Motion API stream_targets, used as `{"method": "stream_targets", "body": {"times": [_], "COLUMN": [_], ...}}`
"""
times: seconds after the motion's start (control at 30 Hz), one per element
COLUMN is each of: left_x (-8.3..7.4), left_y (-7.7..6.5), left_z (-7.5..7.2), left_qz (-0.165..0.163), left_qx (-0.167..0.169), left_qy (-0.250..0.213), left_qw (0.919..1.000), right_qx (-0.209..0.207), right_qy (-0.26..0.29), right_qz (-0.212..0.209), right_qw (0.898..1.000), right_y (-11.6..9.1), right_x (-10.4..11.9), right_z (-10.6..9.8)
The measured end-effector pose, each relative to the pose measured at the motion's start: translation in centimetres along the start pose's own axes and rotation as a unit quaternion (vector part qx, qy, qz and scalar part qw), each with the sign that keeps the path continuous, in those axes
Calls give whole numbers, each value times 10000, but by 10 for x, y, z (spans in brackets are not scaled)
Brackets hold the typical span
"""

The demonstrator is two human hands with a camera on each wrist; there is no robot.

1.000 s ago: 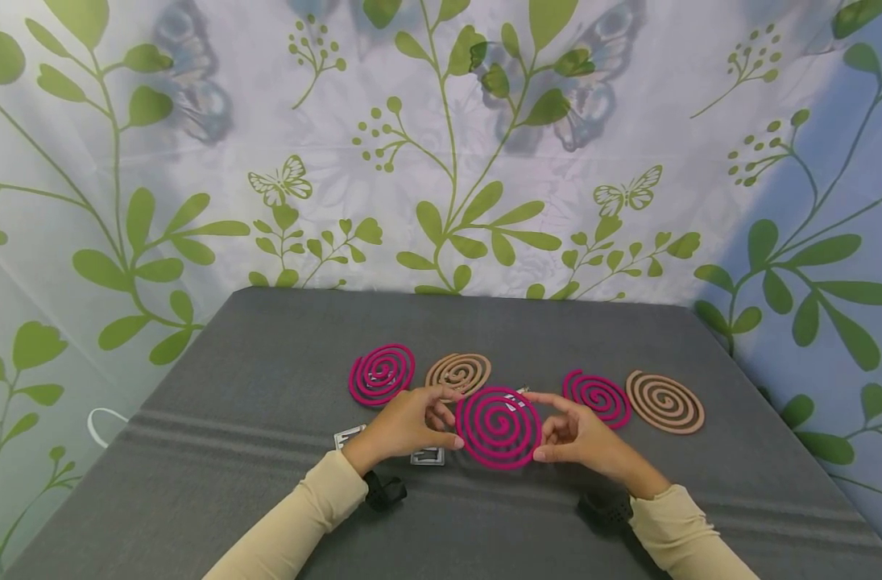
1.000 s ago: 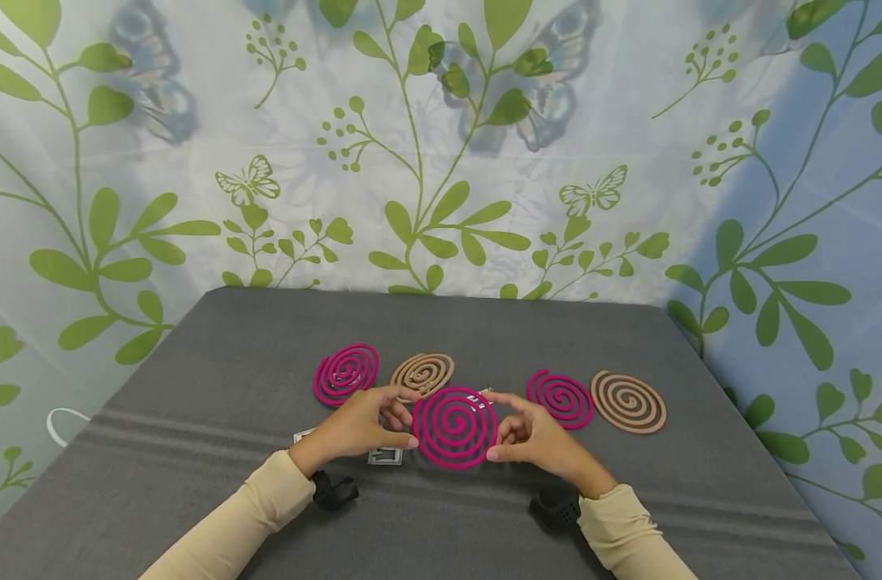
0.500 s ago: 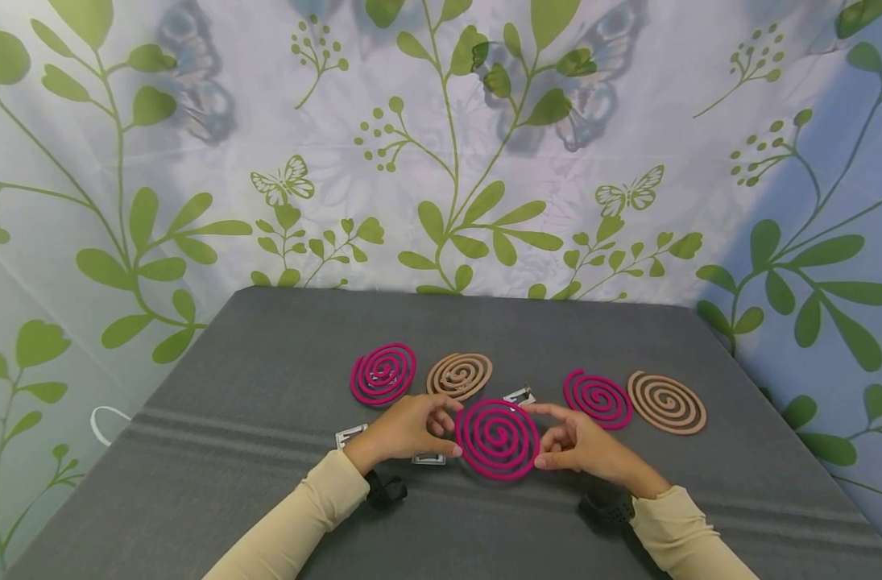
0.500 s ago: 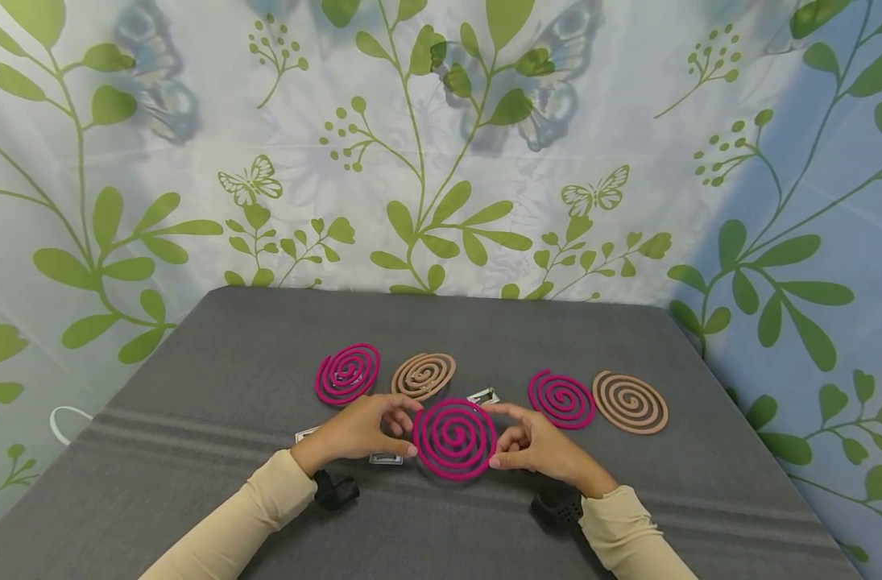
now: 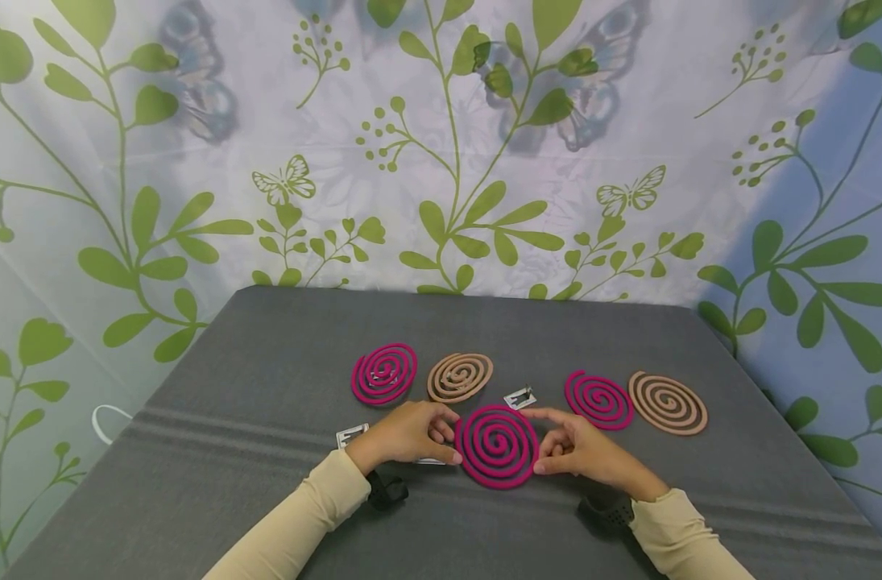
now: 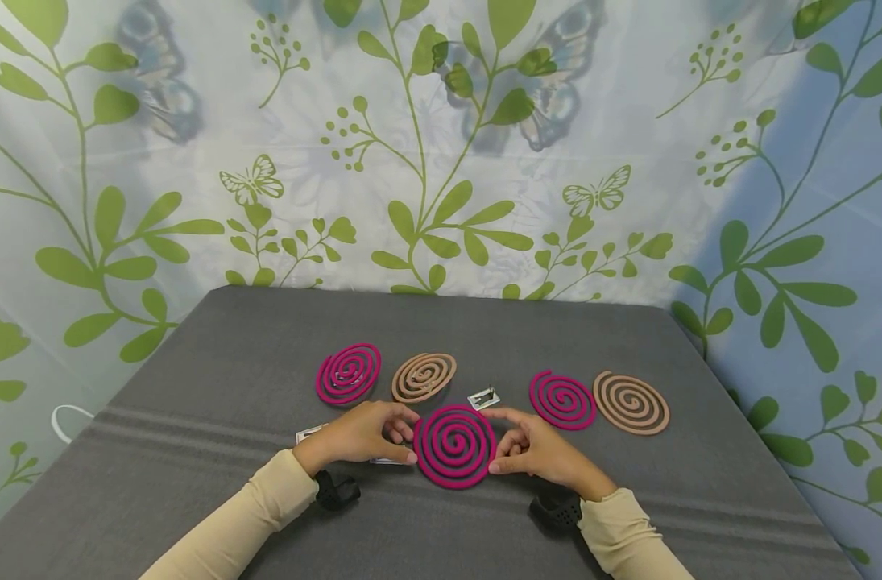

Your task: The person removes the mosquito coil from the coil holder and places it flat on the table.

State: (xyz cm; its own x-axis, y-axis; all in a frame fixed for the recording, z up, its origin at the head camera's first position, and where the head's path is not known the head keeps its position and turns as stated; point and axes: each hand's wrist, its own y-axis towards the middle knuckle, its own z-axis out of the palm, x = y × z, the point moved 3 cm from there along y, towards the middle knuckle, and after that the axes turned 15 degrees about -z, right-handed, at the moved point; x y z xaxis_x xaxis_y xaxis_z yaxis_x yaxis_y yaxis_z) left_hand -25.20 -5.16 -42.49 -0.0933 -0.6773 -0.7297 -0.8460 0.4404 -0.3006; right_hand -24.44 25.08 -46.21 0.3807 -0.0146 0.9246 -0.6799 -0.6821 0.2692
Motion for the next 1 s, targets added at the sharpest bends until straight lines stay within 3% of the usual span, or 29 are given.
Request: {"method": "stream_targets", "body": {"times": [0.17,0.6,1.0], "left_x": [0,1,1], "left_y": [0,1,-1], "left_z": [0,0,-1], "left_qz": [-29,-108,-82], "left_qx": [67,121,235], "left_qy": [-22,131,89], "left_qw": [10000,9998,9997], "right_qx": [-15,-134,-175], "right_qy": [-197,-304,-502], "right_qz": [187,70,319], "right_qw": [9996,9994,9981], "right_y": [-1,0,-1], "right_x": [0,2,0], "right_z": [-1,-2,-1]}}
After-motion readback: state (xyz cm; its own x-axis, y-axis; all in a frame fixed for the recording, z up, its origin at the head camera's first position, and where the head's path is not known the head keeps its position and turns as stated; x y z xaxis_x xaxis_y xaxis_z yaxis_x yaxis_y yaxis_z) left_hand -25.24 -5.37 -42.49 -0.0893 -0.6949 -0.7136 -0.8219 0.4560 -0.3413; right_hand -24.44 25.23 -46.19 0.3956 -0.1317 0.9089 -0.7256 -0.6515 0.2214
